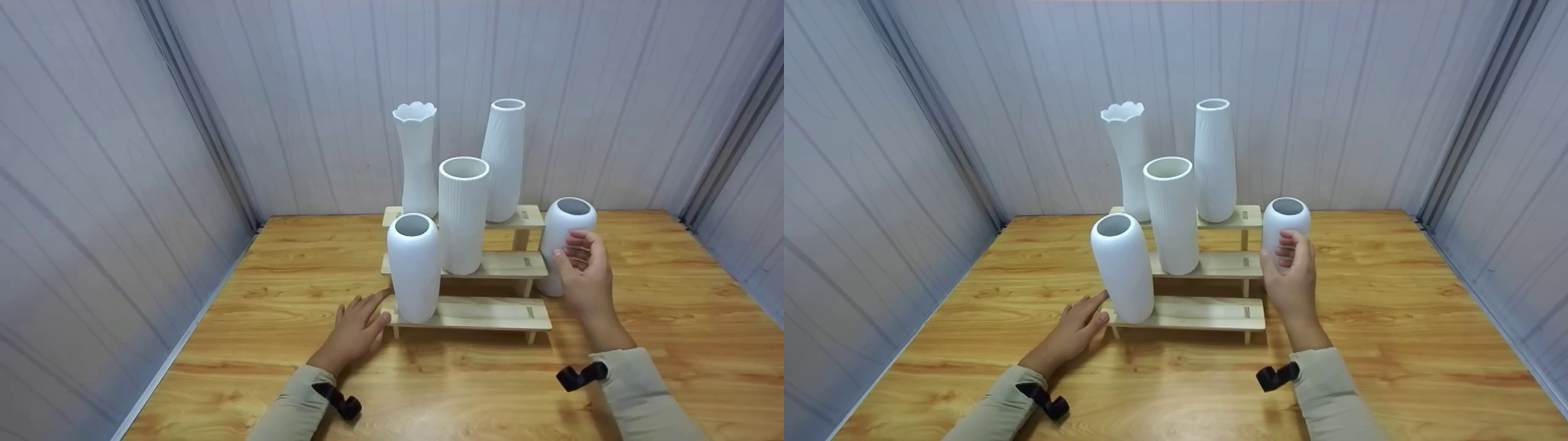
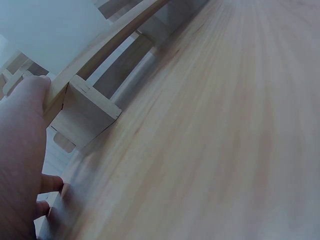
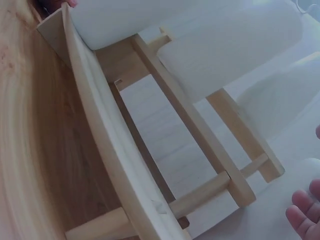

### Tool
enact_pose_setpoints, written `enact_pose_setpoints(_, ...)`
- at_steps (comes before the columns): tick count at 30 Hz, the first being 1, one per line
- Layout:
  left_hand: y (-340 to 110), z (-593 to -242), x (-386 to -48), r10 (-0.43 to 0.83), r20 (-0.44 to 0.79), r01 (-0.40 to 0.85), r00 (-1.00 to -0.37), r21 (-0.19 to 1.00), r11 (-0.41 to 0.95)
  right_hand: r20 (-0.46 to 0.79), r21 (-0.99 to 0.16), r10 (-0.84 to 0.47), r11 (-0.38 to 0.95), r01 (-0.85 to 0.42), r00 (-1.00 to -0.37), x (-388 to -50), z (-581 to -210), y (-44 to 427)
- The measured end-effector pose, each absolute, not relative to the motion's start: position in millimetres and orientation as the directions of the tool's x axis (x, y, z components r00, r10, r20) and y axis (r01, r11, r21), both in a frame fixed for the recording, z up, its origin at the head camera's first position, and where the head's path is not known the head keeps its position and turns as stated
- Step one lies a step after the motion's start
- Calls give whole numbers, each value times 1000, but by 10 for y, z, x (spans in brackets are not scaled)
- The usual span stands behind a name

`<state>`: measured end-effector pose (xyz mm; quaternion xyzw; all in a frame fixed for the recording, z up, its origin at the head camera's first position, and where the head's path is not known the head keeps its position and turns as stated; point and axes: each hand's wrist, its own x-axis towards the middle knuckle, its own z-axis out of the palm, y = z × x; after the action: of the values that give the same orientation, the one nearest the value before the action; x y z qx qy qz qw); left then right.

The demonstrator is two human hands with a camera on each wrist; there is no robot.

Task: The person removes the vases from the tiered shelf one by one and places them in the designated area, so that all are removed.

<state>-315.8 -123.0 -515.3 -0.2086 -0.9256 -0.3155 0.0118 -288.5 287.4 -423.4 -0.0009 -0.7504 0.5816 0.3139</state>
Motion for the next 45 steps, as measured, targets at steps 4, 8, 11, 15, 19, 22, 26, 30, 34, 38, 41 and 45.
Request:
enact_pose_setpoints(4,-1217,-5141,-3158,381,159,398,-911,580,711,482,-859,290,344,-379,-827,-2857,-4262,2800)
enact_pose_setpoints(8,-1208,-5140,-3163,382,159,398,-910,587,705,461,-865,224,329,-378,-859,-2829,-4281,2701)
enact_pose_setpoints(11,-1206,-5139,-3163,380,159,396,-911,590,703,458,-867,184,309,-391,-869,-2827,-4299,2613)
enact_pose_setpoints(15,-1208,-5139,-3163,374,153,389,-915,587,710,471,-860,133,287,-421,-872,-2832,-4318,2491)
enact_pose_setpoints(19,-1212,-5138,-3165,365,145,376,-920,589,715,461,-869,86,244,-430,-883,-2836,-4329,2359)
enact_pose_setpoints(22,-1214,-5137,-3164,360,139,370,-922,588,719,440,-880,61,226,-417,-896,-2831,-4338,2257)
enact_pose_setpoints(26,-1219,-5144,-3165,362,143,375,-921,576,726,419,-887,40,229,-400,-907,-2818,-4335,2124)
enact_pose_setpoints(30,-1227,-5154,-3165,366,157,386,-917,572,723,428,-880,9,231,-415,-904,-2724,-4219,1954)
enact_pose_setpoints(34,-1227,-5161,-3163,371,161,392,-915,582,713,430,-877,-10,232,-420,-903,-2592,-4088,1790)
enact_pose_setpoints(38,-1226,-5162,-3157,373,165,393,-913,596,700,418,-882,-25,226,-413,-908,-2556,-4065,1703)
enact_pose_setpoints(41,-1226,-5162,-3153,373,162,391,-913,602,696,418,-885,-37,208,-416,-908,-2551,-4053,1652)
enact_pose_setpoints(45,-1228,-5154,-3150,372,156,386,-915,600,700,437,-878,-24,205,-432,-899,-2660,-4187,1625)
